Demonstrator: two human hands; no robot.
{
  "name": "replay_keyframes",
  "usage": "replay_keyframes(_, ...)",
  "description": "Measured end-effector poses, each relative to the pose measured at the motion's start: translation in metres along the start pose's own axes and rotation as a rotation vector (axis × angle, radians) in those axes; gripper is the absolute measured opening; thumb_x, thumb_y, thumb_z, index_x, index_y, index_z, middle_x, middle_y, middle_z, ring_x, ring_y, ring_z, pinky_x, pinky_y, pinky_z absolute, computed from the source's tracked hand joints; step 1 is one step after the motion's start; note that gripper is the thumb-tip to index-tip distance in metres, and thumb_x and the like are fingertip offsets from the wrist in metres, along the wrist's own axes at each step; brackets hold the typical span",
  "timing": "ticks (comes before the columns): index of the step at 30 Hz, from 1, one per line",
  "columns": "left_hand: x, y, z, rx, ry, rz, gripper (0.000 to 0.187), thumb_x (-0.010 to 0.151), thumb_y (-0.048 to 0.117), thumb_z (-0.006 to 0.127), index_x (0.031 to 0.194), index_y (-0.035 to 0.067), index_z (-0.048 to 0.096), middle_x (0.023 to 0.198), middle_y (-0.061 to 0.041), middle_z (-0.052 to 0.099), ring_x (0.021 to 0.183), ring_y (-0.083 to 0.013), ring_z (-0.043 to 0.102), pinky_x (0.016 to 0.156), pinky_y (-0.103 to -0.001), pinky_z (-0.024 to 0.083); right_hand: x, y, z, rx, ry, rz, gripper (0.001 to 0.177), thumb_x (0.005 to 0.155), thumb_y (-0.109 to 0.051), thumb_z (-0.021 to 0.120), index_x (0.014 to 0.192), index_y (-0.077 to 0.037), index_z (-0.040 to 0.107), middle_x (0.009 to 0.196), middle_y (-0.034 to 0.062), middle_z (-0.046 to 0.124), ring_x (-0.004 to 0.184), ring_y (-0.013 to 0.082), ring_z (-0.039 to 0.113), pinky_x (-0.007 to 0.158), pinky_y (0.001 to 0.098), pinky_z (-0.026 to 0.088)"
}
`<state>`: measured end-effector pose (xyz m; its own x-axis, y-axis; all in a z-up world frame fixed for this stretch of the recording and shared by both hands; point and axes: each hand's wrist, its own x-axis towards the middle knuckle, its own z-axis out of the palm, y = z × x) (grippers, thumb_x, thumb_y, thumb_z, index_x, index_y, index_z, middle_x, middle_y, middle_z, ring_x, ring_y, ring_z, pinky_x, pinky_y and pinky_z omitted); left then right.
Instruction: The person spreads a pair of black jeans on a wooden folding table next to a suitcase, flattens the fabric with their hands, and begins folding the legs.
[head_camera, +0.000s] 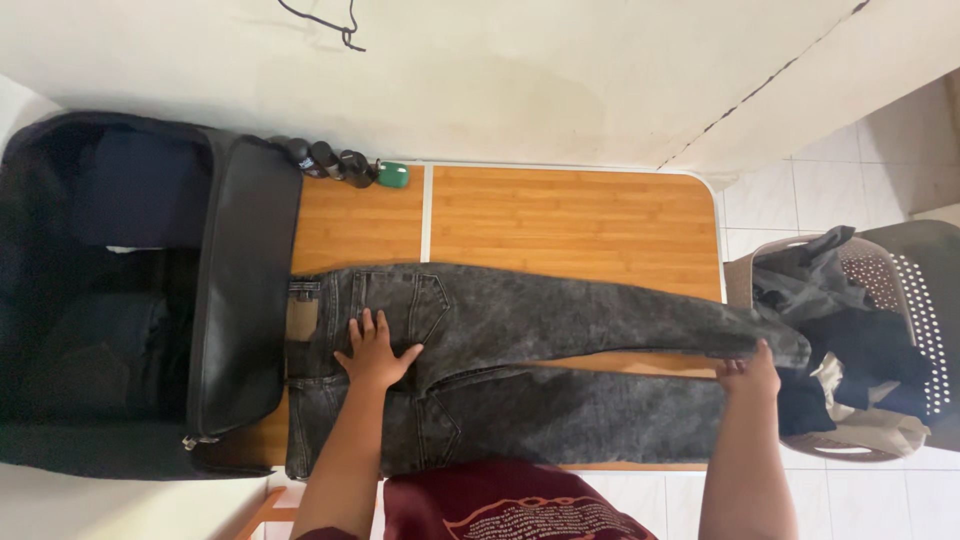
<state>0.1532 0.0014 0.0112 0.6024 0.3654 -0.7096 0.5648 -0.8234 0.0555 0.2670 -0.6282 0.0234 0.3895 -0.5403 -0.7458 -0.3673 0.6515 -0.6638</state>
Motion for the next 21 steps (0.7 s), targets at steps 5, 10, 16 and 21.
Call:
replay_keyframes(5,-0.004,0.004,-0.007,0.016,-0.051,-0.005,0.128,0.072,0.081,0.071,0.165,0.026,0.003,0.174,0.002,-0.012,0.16,-0.0271,-0.009,0.118,-0.075,0.013,0.011,-0.013,0.0,-0.004,-0.227,-0.053,0.036,0.1,-0.028,0.065,0.133,-0.015,0.061,0.129,0.0021,0.067,0.126,0.0213,0.062,0.108,0.0414,0.042)
replay_keyframes(10,-0.007,0.006,-0.007,0.016,-0.037,-0.007,0.129,0.072,0.079,0.073,0.165,0.024,0.005,0.173,0.0,-0.01,0.159,-0.0288,-0.008,0.117,-0.076,0.013,0.01,-0.032,0.011,-0.043,-0.004,-0.278,0.044,0.091,-0.02,0.071,0.129,-0.008,0.053,0.127,0.0073,0.066,0.118,0.0226,0.066,0.098,0.0389,0.057)
replay_keyframes(16,-0.003,0.024,-0.008,0.067,0.25,0.063,0.083,0.087,0.071,0.068,0.144,0.012,0.053,0.158,-0.011,0.041,0.151,-0.034,0.035,0.124,-0.063,0.028,0.006,0.022,0.073,-0.434,0.082,-1.29,0.023,0.092,0.001,0.065,0.114,-0.002,0.069,0.111,0.0138,0.065,0.098,0.0273,0.064,0.084,0.0422,0.054)
replay_keyframes(21,0.043,0.054,-0.009,-0.077,0.509,0.363,0.051,0.089,0.041,0.069,0.128,0.008,0.063,0.143,-0.01,0.057,0.138,-0.0314,0.051,0.111,-0.053,0.042,-0.034,0.129,0.148,-1.374,-0.593,-1.505,0.03,0.086,-0.003,0.063,0.114,-0.008,0.071,0.115,0.0187,0.07,0.11,0.0417,0.064,0.095,0.0521,0.051)
